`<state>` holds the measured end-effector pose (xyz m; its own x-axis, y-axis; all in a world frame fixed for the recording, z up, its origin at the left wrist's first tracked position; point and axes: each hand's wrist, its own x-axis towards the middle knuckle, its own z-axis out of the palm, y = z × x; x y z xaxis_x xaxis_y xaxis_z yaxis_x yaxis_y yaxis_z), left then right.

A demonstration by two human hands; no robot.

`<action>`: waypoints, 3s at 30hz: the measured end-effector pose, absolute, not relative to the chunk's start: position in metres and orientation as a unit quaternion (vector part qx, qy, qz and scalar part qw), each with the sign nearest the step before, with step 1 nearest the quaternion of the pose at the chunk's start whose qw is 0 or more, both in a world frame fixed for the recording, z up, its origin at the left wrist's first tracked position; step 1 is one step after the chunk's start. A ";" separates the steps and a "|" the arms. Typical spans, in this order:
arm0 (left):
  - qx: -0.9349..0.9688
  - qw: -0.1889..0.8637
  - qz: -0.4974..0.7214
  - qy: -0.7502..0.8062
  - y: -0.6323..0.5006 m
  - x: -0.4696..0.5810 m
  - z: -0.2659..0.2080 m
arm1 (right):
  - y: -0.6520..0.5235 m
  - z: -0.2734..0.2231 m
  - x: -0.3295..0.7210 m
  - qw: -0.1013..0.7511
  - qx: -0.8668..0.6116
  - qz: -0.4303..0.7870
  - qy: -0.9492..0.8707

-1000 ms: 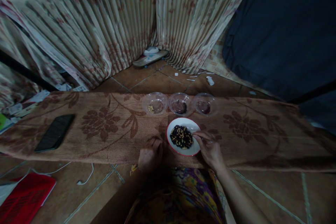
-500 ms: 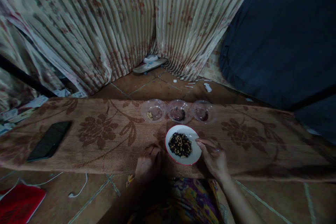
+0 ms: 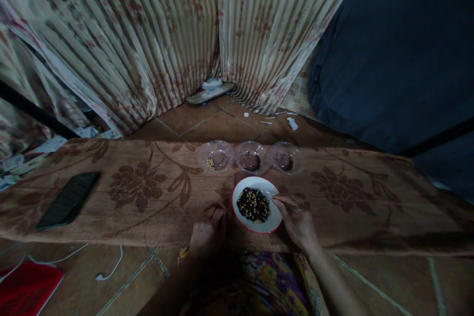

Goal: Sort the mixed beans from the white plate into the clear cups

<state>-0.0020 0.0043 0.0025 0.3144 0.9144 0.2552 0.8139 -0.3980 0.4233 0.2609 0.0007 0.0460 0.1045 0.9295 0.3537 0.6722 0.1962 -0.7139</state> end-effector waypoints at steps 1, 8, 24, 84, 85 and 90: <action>0.803 0.108 0.233 0.537 0.004 -0.002 0.003 | 0.001 0.045 0.260 0.413 -0.613 0.154 -0.656; 0.804 0.109 0.246 0.531 0.004 -0.001 0.006 | -0.001 0.042 0.258 0.399 -0.608 0.117 -0.677; 0.799 0.128 0.242 0.535 0.004 -0.001 0.008 | -0.001 0.038 0.258 0.415 -0.598 0.105 -0.677; 0.799 0.086 0.264 0.534 0.007 -0.004 -0.007 | 0.056 0.064 0.308 0.538 -0.644 0.066 -0.539; 0.800 0.088 0.257 0.534 0.007 -0.004 -0.007 | 0.051 0.061 0.305 0.544 -0.643 0.063 -0.536; 0.801 0.083 0.233 0.545 0.005 -0.004 0.000 | 0.018 0.054 0.288 0.525 -0.656 0.106 -0.531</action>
<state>-0.0036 0.0046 0.0003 0.2970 0.9124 0.2817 0.8349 -0.3913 0.3870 0.2879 0.0181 0.0543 0.4128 0.8087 0.4191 0.5855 0.1169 -0.8022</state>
